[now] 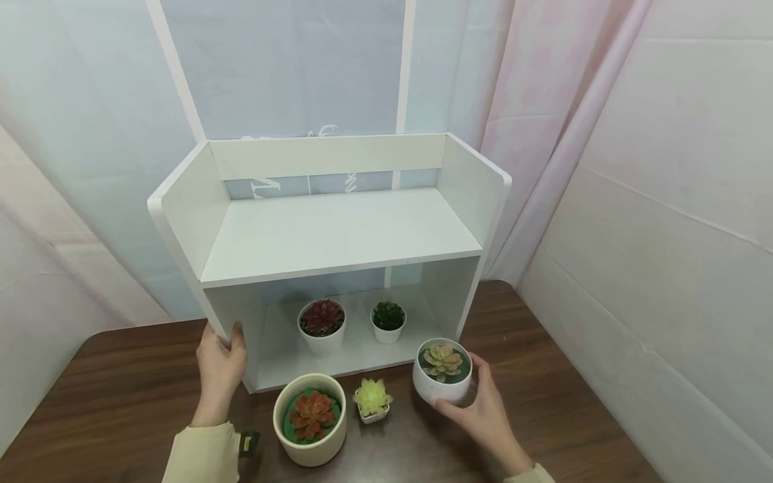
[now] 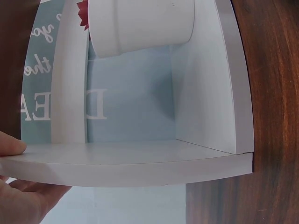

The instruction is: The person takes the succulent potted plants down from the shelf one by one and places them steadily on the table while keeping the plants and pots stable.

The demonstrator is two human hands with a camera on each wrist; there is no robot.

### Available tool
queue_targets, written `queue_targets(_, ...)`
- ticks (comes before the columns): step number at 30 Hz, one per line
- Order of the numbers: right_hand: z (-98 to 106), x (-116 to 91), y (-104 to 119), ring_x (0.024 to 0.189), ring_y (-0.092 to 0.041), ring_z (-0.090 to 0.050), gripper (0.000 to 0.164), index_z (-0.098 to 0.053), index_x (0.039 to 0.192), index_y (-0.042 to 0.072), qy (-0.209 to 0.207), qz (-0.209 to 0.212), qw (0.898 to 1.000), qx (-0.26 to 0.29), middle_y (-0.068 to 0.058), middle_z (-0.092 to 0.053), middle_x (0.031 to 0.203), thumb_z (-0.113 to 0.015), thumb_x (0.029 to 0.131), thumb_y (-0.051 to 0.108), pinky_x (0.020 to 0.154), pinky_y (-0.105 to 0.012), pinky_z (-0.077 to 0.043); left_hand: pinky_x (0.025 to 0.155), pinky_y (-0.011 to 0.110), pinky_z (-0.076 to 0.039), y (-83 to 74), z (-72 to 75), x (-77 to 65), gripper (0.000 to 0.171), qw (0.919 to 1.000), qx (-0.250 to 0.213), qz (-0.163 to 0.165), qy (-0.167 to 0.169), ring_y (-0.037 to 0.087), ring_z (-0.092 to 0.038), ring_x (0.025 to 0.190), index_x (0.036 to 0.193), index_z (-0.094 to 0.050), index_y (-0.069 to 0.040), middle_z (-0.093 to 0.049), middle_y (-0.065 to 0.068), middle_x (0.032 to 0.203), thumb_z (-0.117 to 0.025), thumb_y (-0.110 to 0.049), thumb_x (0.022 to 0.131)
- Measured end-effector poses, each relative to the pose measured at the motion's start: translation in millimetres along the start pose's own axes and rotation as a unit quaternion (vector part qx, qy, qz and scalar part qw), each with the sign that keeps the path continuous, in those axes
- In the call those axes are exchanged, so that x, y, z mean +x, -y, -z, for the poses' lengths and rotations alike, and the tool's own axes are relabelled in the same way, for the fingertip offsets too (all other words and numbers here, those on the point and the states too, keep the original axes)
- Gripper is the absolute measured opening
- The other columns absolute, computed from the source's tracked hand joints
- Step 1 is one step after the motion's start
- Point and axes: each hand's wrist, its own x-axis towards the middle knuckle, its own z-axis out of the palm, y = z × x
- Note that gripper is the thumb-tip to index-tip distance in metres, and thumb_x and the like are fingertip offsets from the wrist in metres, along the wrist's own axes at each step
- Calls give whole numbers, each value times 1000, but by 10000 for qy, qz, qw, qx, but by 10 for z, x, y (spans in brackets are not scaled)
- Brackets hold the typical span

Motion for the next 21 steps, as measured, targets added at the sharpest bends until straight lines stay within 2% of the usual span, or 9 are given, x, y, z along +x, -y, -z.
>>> queue_targets(7, -45, -14, -46, 107, 16, -39, 95, -36, 135, -2, 33, 169, 9998, 71, -20, -54, 127, -92, 60, 17, 89, 2, -30, 80, 67, -46, 10, -3, 5, 34, 9999, -61, 3, 99, 53, -55, 110, 126, -48, 15, -55, 35, 119, -47, 5, 93)
queue_targets(13, -62, -21, -75, 107, 15, -40, 95, -37, 135, -1, 115, 60, 9999, -9, -18, -54, 127, -92, 60, 20, 89, 2, -29, 79, 67, -46, 8, 0, 3, 34, 9999, -44, 0, 102, 54, -54, 110, 126, -47, 15, -54, 35, 119, -46, 6, 93)
queue_targets(21, -67, -23, -89, 108, 17, -39, 95, -36, 134, -3, 198, 27, 9997, 142, -20, -51, 130, -92, 60, 19, 89, 3, -30, 77, 67, -47, 12, -2, 9, 34, 9999, -4, -51, 93, 55, -54, 109, 125, -47, 17, -54, 35, 119, -47, 6, 93)
